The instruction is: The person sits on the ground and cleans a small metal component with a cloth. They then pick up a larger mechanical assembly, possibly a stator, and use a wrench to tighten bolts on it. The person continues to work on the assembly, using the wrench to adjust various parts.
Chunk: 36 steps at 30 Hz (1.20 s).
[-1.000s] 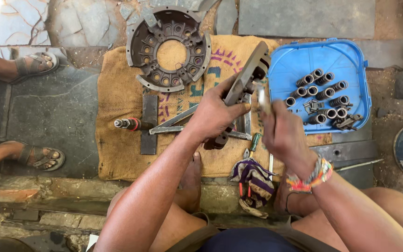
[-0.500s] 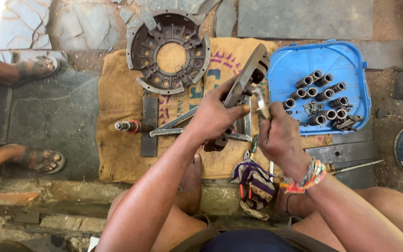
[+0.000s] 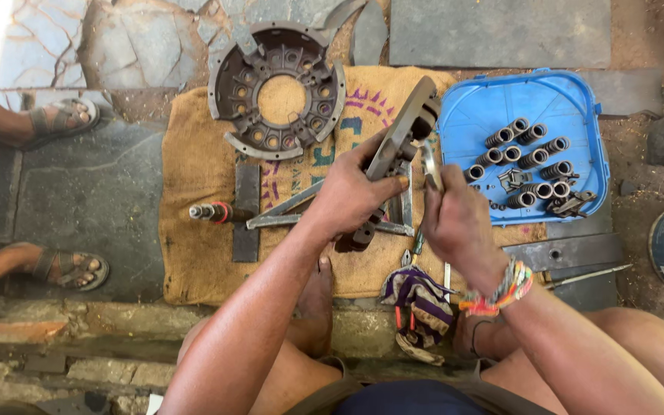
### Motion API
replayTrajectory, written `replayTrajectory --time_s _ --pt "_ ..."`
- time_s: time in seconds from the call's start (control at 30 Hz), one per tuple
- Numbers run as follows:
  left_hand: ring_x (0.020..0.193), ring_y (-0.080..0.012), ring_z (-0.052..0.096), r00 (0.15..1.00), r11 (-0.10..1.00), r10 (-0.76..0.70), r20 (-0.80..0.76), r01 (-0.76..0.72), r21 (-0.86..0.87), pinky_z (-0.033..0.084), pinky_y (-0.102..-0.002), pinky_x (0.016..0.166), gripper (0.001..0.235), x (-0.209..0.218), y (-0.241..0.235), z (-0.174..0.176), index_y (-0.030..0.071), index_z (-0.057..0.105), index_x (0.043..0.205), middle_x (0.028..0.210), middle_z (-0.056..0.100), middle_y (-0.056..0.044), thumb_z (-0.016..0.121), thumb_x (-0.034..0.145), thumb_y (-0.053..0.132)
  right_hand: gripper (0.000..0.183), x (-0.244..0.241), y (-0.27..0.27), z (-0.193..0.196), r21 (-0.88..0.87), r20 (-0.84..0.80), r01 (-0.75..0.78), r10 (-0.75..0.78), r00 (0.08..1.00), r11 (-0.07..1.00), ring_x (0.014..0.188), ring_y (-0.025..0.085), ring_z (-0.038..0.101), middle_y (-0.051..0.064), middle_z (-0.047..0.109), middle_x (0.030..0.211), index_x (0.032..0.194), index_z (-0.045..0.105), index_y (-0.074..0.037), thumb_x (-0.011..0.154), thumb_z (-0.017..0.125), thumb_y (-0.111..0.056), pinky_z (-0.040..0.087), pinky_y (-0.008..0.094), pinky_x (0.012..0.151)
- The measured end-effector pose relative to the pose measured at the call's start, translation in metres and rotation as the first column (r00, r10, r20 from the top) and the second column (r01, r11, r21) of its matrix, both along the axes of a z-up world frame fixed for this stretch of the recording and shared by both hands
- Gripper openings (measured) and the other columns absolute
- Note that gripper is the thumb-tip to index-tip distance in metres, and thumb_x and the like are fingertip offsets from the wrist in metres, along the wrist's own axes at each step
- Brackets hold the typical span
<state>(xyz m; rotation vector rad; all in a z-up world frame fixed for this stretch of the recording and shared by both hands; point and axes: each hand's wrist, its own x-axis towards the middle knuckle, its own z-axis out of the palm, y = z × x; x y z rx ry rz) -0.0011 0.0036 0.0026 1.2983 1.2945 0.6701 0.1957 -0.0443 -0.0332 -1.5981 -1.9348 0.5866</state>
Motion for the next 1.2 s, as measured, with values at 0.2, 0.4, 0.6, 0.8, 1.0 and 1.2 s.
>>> replayTrajectory --time_s 0.2,0.4,0.6,0.8,1.0,1.2 --pt "0.107 -0.0154 0.068 0.982 0.997 -0.044 0.181 0.031 0.072 0.056 -0.032 0.094 0.084 -0.003 0.001 -0.019 -0.002 0.045 0.151 0.123 0.073 -0.012 0.083 0.083 0.03 0.018 0.007 0.001 -0.024 0.022 -0.123 0.079 -0.076 0.99 0.997 0.069 0.041 0.066 0.021 0.063 0.075 0.102 0.059 0.001 0.108 0.056 -0.016 0.051 0.049 0.059" --pt "0.11 -0.0137 0.063 0.822 0.996 -0.051 0.568 0.085 -0.034 0.054 -0.03 0.095 0.076 -0.024 -0.035 -0.05 0.0 0.044 0.153 0.122 0.067 -0.005 0.065 0.099 0.049 0.028 0.009 -0.005 -0.042 -0.649 -0.62 0.012 -0.537 0.572 0.761 0.06 0.011 0.055 0.002 0.062 0.073 0.104 0.062 -0.002 0.11 0.049 -0.025 0.046 0.029 0.053" --pt "0.089 -0.0137 0.064 0.848 0.987 0.096 0.521 -0.013 -0.161 0.054 -0.03 0.076 0.066 -0.024 -0.051 -0.073 -0.003 0.061 0.133 0.101 0.068 -0.007 0.064 0.098 0.052 0.036 -0.017 -0.037 -0.029 -0.778 -0.535 -0.149 -0.521 0.665 0.61 0.071 0.01 0.069 -0.005 0.076 0.09 0.115 0.066 -0.007 0.104 0.043 -0.031 0.051 0.029 0.058" --pt "0.077 -0.0114 0.064 0.886 0.975 0.146 0.44 -0.053 -0.217 0.055 -0.028 0.065 0.067 -0.007 -0.041 -0.045 -0.004 0.065 0.123 0.094 0.069 -0.007 0.063 0.095 0.057 0.034 -0.044 -0.068 -0.027 -0.717 -0.561 -0.122 -0.463 0.686 0.686 0.069 0.015 0.069 0.008 0.074 0.081 0.099 0.072 0.005 0.101 0.057 -0.026 0.054 0.031 0.061" --pt "0.077 -0.0128 0.061 0.858 0.925 0.148 0.492 0.056 -0.376 0.054 -0.029 0.064 0.064 0.006 -0.019 -0.006 -0.007 0.062 0.127 0.097 0.063 -0.006 0.064 0.101 0.051 0.029 -0.03 -0.063 0.011 -0.6 -0.754 -0.208 -0.458 0.472 0.773 0.079 0.006 0.058 0.001 0.069 0.092 0.111 0.071 0.005 0.104 0.057 -0.02 0.049 0.029 0.068" --pt "0.092 -0.0183 0.067 0.787 0.951 -0.041 0.615 0.22 -0.219 0.059 -0.034 0.079 0.087 -0.014 -0.019 -0.002 -0.005 0.043 0.152 0.115 0.066 -0.013 0.069 0.095 0.054 0.034 -0.013 -0.03 0.043 -0.738 -0.652 -0.236 -0.581 0.487 0.632 0.078 0.018 0.067 0.013 0.074 0.093 0.109 0.071 0.004 0.103 0.052 -0.023 0.053 0.037 0.073"
